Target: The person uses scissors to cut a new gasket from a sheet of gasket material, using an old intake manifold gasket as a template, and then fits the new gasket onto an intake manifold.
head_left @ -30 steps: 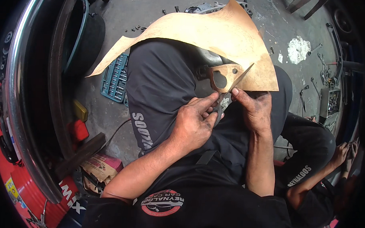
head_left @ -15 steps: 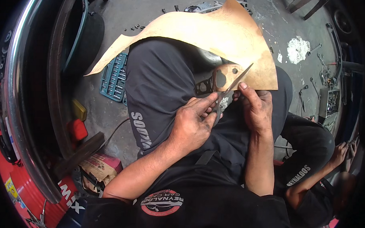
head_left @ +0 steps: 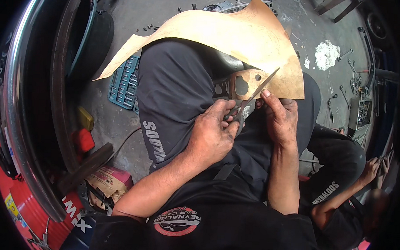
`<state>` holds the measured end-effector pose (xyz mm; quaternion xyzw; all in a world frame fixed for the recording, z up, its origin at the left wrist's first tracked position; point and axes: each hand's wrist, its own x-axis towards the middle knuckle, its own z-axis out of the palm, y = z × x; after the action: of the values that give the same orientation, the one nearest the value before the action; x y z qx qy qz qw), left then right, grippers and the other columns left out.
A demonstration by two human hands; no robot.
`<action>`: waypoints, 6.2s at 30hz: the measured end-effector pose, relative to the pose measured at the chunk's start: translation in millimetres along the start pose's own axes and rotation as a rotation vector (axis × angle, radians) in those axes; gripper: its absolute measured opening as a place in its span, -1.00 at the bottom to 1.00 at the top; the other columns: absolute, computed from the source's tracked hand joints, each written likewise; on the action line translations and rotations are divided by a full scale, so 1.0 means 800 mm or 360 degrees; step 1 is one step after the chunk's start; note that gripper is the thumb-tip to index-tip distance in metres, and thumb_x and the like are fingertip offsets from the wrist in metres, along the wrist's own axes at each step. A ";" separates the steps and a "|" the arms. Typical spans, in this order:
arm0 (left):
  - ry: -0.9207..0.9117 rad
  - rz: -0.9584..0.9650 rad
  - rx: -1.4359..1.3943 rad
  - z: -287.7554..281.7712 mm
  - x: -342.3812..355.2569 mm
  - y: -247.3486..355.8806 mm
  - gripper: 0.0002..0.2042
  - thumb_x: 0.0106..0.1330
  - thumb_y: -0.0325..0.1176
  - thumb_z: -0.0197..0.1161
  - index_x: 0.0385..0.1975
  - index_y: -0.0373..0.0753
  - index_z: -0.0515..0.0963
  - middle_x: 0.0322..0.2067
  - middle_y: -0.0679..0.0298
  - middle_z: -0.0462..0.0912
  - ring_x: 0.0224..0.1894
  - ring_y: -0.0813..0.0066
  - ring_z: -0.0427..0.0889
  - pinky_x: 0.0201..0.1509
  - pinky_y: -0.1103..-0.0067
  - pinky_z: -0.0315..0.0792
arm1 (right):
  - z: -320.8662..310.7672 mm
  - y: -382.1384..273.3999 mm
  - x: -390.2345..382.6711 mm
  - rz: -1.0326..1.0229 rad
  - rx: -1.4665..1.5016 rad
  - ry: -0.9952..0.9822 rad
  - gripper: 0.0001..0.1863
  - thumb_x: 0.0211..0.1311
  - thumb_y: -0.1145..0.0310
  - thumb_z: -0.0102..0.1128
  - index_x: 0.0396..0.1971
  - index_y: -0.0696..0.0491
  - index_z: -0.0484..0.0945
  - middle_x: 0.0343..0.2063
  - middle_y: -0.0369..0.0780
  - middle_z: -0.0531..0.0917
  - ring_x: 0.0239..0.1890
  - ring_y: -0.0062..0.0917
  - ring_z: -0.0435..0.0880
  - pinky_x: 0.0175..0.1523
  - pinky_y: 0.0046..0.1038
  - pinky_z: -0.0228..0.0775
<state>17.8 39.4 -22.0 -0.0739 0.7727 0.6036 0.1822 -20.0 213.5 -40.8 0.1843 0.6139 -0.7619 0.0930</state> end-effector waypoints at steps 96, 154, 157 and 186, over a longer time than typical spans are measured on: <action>0.0153 -0.0150 -0.0595 0.033 -0.008 0.017 -0.72 0.30 -0.68 0.17 -0.01 -0.54 0.37 -0.20 0.01 0.65 -0.20 0.55 0.67 -0.16 0.68 0.60 | -0.001 -0.001 -0.008 0.0193 -0.0168 -0.0023 -0.55 0.06 0.33 0.52 -0.07 0.24 0.63 -0.17 -0.17 0.71 -0.12 -0.47 0.65 0.06 -0.44 0.44; 0.0158 -0.0148 -0.0592 0.038 0.003 -0.004 -0.70 0.33 -0.68 0.12 0.05 -0.54 0.35 -0.18 -0.01 0.65 -0.12 0.47 0.70 -0.09 0.65 0.61 | 0.001 -0.003 -0.016 0.0108 0.0261 0.0009 -0.68 0.30 0.48 0.24 0.02 0.17 0.46 -0.27 -0.27 0.61 -0.33 -0.63 0.50 -0.19 -0.48 0.43; 0.0186 -0.0078 -0.0499 0.034 0.004 -0.008 -0.70 0.32 -0.67 0.13 0.04 -0.53 0.35 -0.18 -0.03 0.66 -0.13 0.46 0.71 -0.13 0.64 0.61 | 0.004 -0.002 -0.017 0.0101 0.0256 0.0039 -0.67 0.30 0.47 0.25 0.02 0.17 0.46 -0.23 -0.24 0.63 -0.28 -0.60 0.55 -0.17 -0.47 0.45; 0.0036 -0.0043 -0.0492 0.029 -0.025 -0.004 -0.53 0.22 -0.53 0.37 0.09 -0.41 0.32 -0.12 0.06 0.64 0.00 0.36 0.64 0.13 0.44 0.55 | -0.013 -0.011 0.006 -0.0034 0.0202 0.0086 -0.52 0.26 0.35 0.29 0.14 0.17 0.40 -0.09 -0.21 0.62 -0.10 -0.52 0.59 -0.11 -0.45 0.42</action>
<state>41.7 58.8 -22.0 -0.1182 0.6714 0.7120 0.1680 -26.1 225.9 -36.5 0.2038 0.5686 -0.7950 0.0564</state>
